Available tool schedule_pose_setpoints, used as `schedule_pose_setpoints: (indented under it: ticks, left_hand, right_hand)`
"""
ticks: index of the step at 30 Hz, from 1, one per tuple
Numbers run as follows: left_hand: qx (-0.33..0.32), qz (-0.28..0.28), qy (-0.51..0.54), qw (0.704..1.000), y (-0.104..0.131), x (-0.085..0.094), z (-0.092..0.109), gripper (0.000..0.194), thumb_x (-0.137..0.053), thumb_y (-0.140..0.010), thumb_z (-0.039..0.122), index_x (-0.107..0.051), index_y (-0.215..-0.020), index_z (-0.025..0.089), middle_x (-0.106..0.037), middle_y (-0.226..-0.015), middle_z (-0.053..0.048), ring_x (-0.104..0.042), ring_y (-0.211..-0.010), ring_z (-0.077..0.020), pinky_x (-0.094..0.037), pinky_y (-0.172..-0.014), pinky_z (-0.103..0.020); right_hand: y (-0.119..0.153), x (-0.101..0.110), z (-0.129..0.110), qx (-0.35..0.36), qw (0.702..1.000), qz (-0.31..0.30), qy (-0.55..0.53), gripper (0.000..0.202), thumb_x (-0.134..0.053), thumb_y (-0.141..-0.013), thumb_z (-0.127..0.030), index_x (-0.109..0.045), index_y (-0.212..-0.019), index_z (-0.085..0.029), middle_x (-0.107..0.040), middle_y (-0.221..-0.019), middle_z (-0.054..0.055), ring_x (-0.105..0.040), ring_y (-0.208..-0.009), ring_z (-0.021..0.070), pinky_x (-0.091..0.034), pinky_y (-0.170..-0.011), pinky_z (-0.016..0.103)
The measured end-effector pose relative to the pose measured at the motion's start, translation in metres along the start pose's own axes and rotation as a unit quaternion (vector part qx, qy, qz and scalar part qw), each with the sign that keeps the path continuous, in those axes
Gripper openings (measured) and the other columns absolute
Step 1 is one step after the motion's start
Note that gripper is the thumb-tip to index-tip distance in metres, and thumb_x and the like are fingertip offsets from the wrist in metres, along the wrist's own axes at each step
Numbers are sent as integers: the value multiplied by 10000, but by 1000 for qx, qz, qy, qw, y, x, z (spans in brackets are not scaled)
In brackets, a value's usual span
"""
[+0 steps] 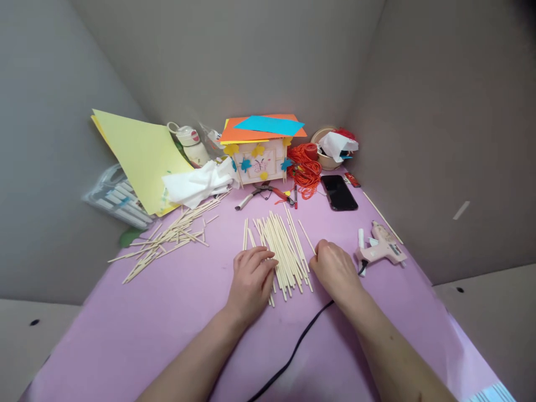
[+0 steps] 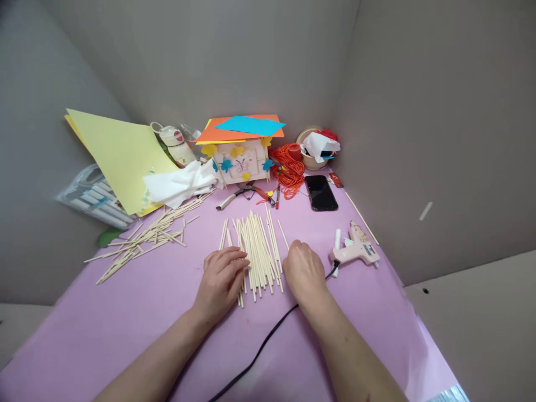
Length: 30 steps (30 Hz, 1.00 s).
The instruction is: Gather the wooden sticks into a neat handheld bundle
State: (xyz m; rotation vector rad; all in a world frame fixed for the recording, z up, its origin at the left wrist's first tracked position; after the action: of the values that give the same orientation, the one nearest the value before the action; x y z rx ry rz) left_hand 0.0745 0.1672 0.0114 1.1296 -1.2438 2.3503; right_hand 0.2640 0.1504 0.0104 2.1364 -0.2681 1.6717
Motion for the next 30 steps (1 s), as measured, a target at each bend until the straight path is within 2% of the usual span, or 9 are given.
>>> schedule_pose_setpoints:
  ticks: [10, 23, 30]
  left_hand:
    - [25, 11, -5, 1000, 2, 1, -2, 155, -538, -879, 97, -621, -959, 202, -694, -1009, -46, -582, -1076, -220, -378, -931, -432]
    - [50, 26, -23, 998, 3, 6, -2, 185, -518, -873, 93, -637, -964, 201, -701, -1008, -53, -599, -1039, -208, -379, -928, -422]
    - [57, 21, -28, 998, 3, 3, -5, 182, -529, -858, 81, -644, -941, 196, -698, -1000, -46, -596, -1028, -204, -378, -932, -417]
  right_hand:
    - [-4, -10, -1, 4, 1000, -2, 3, 265, -422, -881, -277, -651, -867, -145, -684, -853, 127, -657, -793, 255, -321, -583, 298]
    - [-1, -11, -6, 58, 997, 56, -4, 191, -412, -937, -226, -586, -938, -148, -640, -941, 87, -633, -801, 207, -302, -596, 296]
    - [-2, -7, -3, 22, 999, 38, 2, 174, -460, -861, -150, -624, -911, -119, -669, -878, 119, -643, -802, 223, -309, -600, 290]
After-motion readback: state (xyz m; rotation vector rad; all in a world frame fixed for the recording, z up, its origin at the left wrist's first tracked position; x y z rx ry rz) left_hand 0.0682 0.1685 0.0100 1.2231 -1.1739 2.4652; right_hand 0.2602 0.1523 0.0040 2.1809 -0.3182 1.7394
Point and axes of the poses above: each hand's wrist, its own y-axis away from the middle knuckle, its own x-axis out of the back of the hand, z = x × y, the point moved 4 cm from there along -y, towards the middle knuckle
